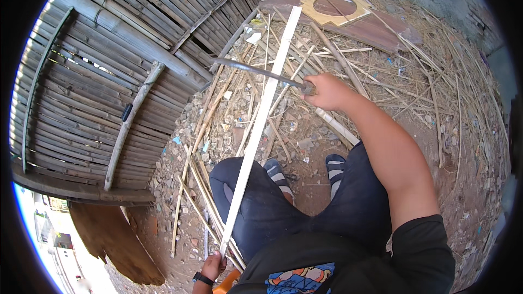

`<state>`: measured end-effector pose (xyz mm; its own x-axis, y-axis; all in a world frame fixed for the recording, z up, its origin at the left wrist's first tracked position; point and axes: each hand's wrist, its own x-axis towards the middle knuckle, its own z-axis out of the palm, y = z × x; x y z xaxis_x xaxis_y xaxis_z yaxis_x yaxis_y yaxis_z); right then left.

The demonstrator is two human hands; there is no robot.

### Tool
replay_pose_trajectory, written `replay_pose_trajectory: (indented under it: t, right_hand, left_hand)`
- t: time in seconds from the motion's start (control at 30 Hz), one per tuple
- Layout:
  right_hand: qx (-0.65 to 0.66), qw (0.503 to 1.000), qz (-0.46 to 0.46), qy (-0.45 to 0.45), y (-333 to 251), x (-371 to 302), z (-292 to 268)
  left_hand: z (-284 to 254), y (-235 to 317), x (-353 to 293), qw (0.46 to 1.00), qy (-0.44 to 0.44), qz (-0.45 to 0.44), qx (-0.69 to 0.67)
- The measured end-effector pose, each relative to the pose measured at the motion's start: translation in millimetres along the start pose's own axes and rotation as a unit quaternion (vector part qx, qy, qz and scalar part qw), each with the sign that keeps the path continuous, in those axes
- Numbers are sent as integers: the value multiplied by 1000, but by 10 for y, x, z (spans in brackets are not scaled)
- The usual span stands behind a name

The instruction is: The person sits on the ground and uses a machete to shave and split a long piece of bamboo. They repeatedly strike the bamboo to remove the outer layer and then split the piece into thinner strips.

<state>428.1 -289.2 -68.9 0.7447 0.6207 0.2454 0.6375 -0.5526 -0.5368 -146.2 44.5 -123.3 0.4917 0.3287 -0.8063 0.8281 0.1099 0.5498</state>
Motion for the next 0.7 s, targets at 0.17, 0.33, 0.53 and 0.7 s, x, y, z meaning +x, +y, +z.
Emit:
replay_pose_trajectory:
  t: [0.17, 0.33, 0.53, 0.7]
  right_hand:
    - [-167, 961, -185, -118, -567, -107, -51]
    - [10, 980, 186, 76, 502, 56, 85]
    - [128, 961, 242, 30, 393, -8, -231]
    - [93, 982, 148, 75, 349, -133, -366]
  left_hand:
    - [101, -3, 14, 988, 75, 105, 79]
    - [30, -42, 169, 958, 118, 204, 162]
    - [-21, 165, -128, 971, 100, 154, 152]
    - [329, 200, -35, 918, 168, 305, 188]
